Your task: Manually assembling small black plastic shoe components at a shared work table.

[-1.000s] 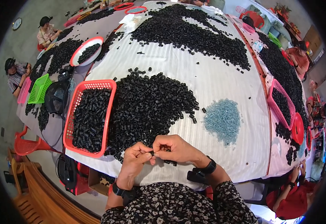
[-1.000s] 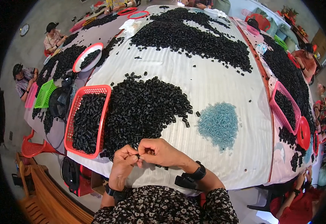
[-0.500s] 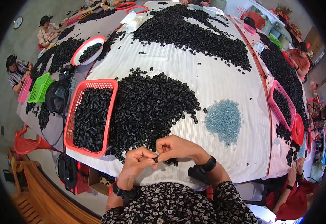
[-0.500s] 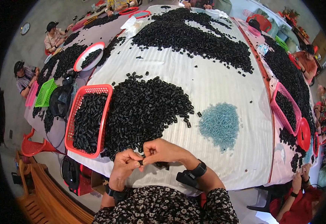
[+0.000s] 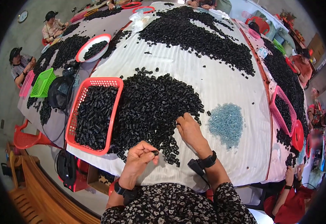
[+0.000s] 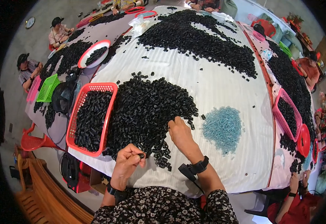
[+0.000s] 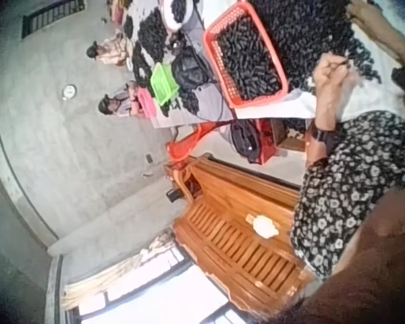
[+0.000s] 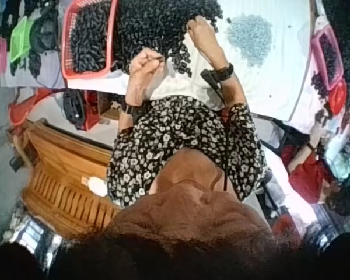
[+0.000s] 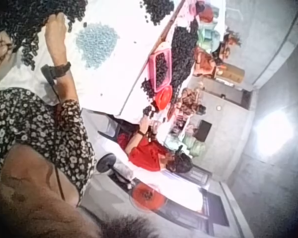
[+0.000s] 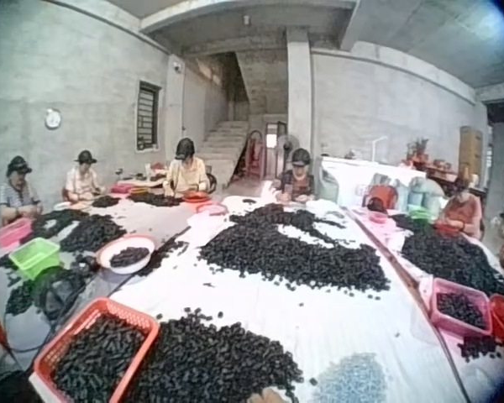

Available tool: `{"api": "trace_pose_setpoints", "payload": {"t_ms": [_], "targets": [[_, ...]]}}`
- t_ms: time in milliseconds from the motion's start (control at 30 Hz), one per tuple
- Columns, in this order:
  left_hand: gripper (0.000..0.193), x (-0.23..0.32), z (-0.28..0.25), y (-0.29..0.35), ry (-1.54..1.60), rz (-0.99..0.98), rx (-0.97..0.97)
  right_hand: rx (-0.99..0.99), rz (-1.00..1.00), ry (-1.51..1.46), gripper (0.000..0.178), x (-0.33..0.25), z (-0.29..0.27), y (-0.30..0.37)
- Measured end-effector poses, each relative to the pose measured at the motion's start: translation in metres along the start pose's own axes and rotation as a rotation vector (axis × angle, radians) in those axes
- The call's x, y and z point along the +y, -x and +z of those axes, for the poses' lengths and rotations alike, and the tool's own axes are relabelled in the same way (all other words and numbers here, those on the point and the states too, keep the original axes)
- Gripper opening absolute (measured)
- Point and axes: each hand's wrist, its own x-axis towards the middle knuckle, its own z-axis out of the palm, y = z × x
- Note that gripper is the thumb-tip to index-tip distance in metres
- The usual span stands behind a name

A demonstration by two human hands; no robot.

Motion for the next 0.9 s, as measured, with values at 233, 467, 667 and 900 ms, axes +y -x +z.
{"api": "trace_pose_setpoints", "payload": {"t_ms": [233,467,667,900], "targets": [[0.016,-0.001,0.005,-0.005,-0.041,-0.031,0.1,0.026,-0.079,0.155,0.016,-0.006,0.009,0.002],[0.014,-0.002,0.003,-0.002,-0.012,0.023,0.122,0.011,0.006,-0.313,0.014,-0.011,-0.003,-0.002],[0.014,-0.001,0.002,-0.002,0.027,0.005,0.116,-0.097,0.02,-0.721,0.012,-0.037,-0.022,0.0],[0.013,-0.003,0.001,-0.001,0.017,-0.005,0.142,-0.323,0.171,-1.505,0.01,-0.038,-0.019,0.006]]}}
